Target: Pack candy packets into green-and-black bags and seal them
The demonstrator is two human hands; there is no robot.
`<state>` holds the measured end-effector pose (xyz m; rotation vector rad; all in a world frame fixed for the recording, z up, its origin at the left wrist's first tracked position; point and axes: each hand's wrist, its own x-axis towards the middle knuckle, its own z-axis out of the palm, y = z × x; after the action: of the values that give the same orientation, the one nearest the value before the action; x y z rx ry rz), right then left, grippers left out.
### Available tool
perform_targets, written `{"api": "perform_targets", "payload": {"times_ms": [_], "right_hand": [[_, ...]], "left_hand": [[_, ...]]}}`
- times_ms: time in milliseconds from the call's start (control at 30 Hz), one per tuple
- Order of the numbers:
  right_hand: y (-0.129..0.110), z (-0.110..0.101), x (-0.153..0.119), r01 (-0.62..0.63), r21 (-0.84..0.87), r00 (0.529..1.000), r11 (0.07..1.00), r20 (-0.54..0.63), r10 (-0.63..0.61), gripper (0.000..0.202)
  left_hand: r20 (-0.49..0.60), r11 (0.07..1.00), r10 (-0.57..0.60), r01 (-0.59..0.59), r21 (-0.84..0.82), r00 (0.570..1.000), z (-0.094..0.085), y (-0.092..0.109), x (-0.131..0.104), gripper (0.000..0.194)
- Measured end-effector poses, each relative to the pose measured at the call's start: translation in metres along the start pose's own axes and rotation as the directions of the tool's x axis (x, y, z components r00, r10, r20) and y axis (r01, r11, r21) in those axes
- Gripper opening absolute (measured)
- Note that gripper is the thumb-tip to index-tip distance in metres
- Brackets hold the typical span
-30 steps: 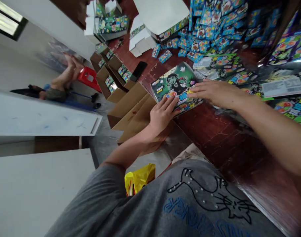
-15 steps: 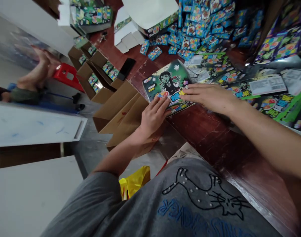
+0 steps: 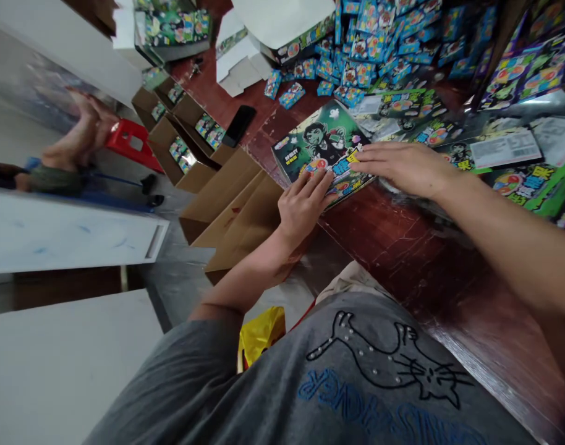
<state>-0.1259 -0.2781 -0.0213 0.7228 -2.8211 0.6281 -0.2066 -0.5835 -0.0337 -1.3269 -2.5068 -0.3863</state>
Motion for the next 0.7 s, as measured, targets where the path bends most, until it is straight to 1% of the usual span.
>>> {"api": "perform_targets", "payload": {"times_ms": [100, 167, 233, 300, 367, 400, 467, 600, 700], "right_hand": [[0.003, -0.003, 0.0, -0.019, 0.028, 1.0, 0.999, 0.005, 0.019, 0.064], [0.004, -0.004, -0.001, -0.019, 0.033, 1.0, 0.999, -0.002, 0.02, 0.062], [0.004, -0.005, -0.001, -0.012, 0.033, 1.0, 0.999, 0.001, 0.012, 0.061], [0.004, -0.005, -0.001, 0.002, 0.035, 1.0, 0.999, 0.002, -0.002, 0.061], [0.003, -0.006, -0.001, 0.012, 0.04, 1.0, 0.999, -0.004, -0.012, 0.063], [0.001, -0.007, 0.0, 0.013, 0.042, 1.0, 0.999, -0.005, -0.012, 0.064], [-0.001, -0.009, 0.002, 0.006, 0.049, 1.0, 0.999, -0.001, -0.006, 0.065], [-0.001, -0.013, 0.006, 0.021, 0.057, 1.0, 0.998, 0.007, -0.021, 0.062], [0.001, -0.013, 0.007, 0.045, 0.045, 0.999, 0.998, 0.016, -0.045, 0.062]], "left_hand": [[-0.005, 0.999, -0.038, 0.038, 0.007, 0.999, 0.006, 0.007, -0.001, 0.054], [0.011, 1.0, -0.017, 0.017, -0.002, 1.0, 0.003, 0.005, 0.0, 0.055], [0.074, 0.997, 0.066, -0.064, -0.036, 0.995, -0.005, -0.005, 0.001, 0.061], [0.163, 0.988, 0.151, -0.142, -0.065, 0.975, -0.017, -0.021, 0.003, 0.07], [0.233, 0.98, 0.194, -0.181, -0.078, 0.953, -0.027, -0.034, 0.004, 0.073], [0.248, 0.981, 0.193, -0.18, -0.077, 0.949, -0.029, -0.039, 0.003, 0.072], [0.237, 0.981, 0.189, -0.174, -0.081, 0.953, -0.028, -0.042, -0.001, 0.066], [0.129, 0.993, 0.11, -0.103, -0.056, 0.986, -0.011, -0.033, -0.014, 0.059], [0.083, 0.996, 0.07, -0.065, -0.054, 0.994, -0.002, -0.029, -0.021, 0.06]]}}
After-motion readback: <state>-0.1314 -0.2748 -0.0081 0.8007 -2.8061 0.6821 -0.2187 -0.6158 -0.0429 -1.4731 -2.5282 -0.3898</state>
